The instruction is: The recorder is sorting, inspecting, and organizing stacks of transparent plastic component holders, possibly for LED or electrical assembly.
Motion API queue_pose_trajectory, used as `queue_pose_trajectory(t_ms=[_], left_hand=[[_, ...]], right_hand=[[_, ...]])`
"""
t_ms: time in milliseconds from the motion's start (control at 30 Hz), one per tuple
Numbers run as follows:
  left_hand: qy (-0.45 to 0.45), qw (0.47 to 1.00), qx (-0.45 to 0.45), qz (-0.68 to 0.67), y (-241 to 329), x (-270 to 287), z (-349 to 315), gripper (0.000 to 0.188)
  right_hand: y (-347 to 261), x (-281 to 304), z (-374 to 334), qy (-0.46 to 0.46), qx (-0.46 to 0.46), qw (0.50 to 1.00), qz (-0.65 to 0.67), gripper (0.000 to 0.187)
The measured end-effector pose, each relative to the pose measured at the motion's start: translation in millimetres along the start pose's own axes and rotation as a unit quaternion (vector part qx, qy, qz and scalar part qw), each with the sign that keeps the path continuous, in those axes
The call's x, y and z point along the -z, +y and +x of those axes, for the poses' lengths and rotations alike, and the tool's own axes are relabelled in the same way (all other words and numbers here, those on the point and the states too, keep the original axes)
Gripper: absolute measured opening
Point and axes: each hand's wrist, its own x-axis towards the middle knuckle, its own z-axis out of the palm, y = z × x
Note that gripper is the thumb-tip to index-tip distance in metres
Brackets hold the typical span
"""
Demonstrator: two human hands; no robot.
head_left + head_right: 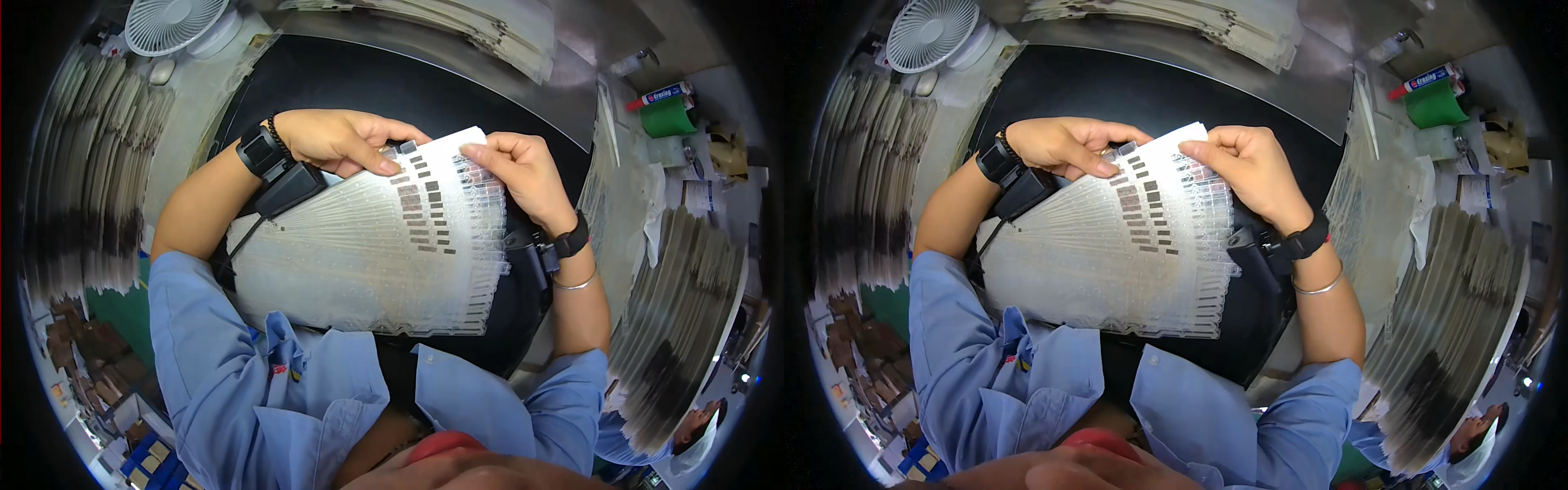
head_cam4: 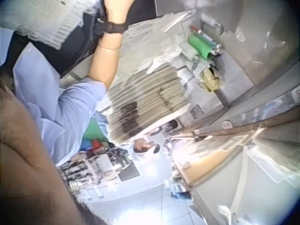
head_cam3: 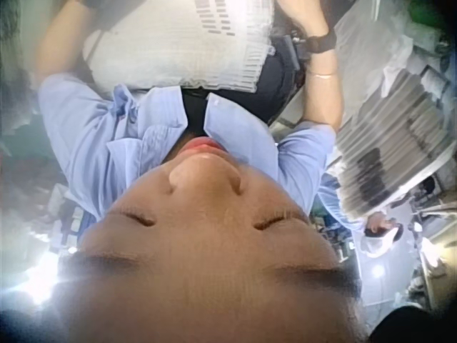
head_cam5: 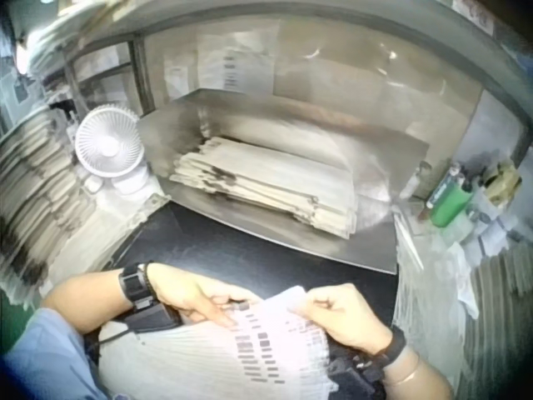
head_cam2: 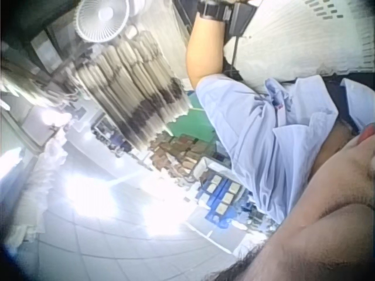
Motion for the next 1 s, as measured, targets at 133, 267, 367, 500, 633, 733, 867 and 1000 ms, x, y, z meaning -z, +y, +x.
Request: queue_pose_trajectory(t_ms=[133,267,367,500,633,733,867,1000], left_hand=[[0.005,0.999,-0.015,-0.044,-0.1,-4.5,0.2,0.057],[-0.025,1.0,0.015,0.012,1.7,5.2,1.0,0.062],[-0.013,1.0,-0.005,0.015,4.2,-3.7,1.4,0.066],[-0.011,0.999,-0.021,0.039,0.4,-3.4,4.9,0.067],[-0.005,1.0,-0.025,0.018,1.7,-7.4,6.0,0.068],[-0.034,0.999,-0.026,0.027,2.5,-2.6,5.8,0.07],[-0.024,0.998,-0.022,0.052,-0.7,-0.6,4.5,0.071],[-0.037,0.999,-0.024,0.017,11.0,-8.7,2.3,0.072]], right_hand=[[-13.2,6.8,-5.2,-0.06,-0.043,0.997,0.016,0.022],[-29.9,12.1,-18.2,-0.041,-0.007,0.99,-0.138,0.027],[-51.8,12.0,-30.2,-0.08,0.041,0.959,-0.27,0.028],[-64.0,18.0,-37.6,-0.155,0.034,0.948,-0.277,0.03],[-54.3,23.9,-33.9,-0.286,-0.055,0.924,-0.246,0.025],[-61.7,24.8,-36.2,-0.28,-0.035,0.91,-0.303,0.025],[-61.4,5.3,-30.9,-0.006,0.18,0.927,-0.328,0.025],[-31.8,-23.5,-23.4,0.075,0.286,0.837,-0.46,0.035]])
